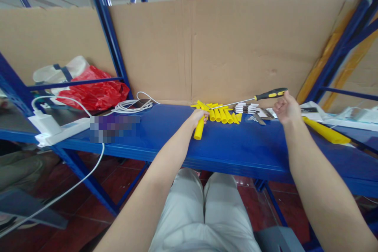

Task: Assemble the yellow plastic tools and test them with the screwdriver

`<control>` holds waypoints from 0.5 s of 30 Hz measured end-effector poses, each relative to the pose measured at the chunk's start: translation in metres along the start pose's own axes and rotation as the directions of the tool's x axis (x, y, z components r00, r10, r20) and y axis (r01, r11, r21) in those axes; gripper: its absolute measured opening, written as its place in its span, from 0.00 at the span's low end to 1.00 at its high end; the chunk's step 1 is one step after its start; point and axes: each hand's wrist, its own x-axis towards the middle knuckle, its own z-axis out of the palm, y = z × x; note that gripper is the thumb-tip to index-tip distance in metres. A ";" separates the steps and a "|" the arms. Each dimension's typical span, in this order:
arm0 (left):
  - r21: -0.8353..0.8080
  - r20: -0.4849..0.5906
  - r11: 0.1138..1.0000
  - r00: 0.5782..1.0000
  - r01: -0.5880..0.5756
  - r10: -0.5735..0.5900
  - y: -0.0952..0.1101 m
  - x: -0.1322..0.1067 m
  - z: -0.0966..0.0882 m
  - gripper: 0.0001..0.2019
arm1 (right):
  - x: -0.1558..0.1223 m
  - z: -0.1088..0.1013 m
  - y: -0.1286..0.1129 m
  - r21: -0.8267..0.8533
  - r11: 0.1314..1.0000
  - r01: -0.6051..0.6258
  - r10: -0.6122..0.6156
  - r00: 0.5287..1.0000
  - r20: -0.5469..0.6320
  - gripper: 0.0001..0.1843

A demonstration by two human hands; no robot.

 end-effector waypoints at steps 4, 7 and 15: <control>-0.006 0.004 1.000 1.000 0.012 -0.012 0.000 0.001 0.000 0.12 | 0.003 -0.001 0.001 0.002 1.000 -0.021 0.021 0.997 -0.070 0.18; -0.011 0.003 1.000 1.000 0.009 -0.009 0.000 0.002 -0.001 0.12 | 0.008 -0.004 0.002 -0.011 0.999 -0.039 0.038 0.997 -0.065 0.21; -0.024 0.004 1.000 1.000 0.007 -0.007 0.000 0.000 -0.001 0.11 | 0.001 0.001 0.000 -0.034 0.999 -0.035 0.033 0.997 -0.070 0.26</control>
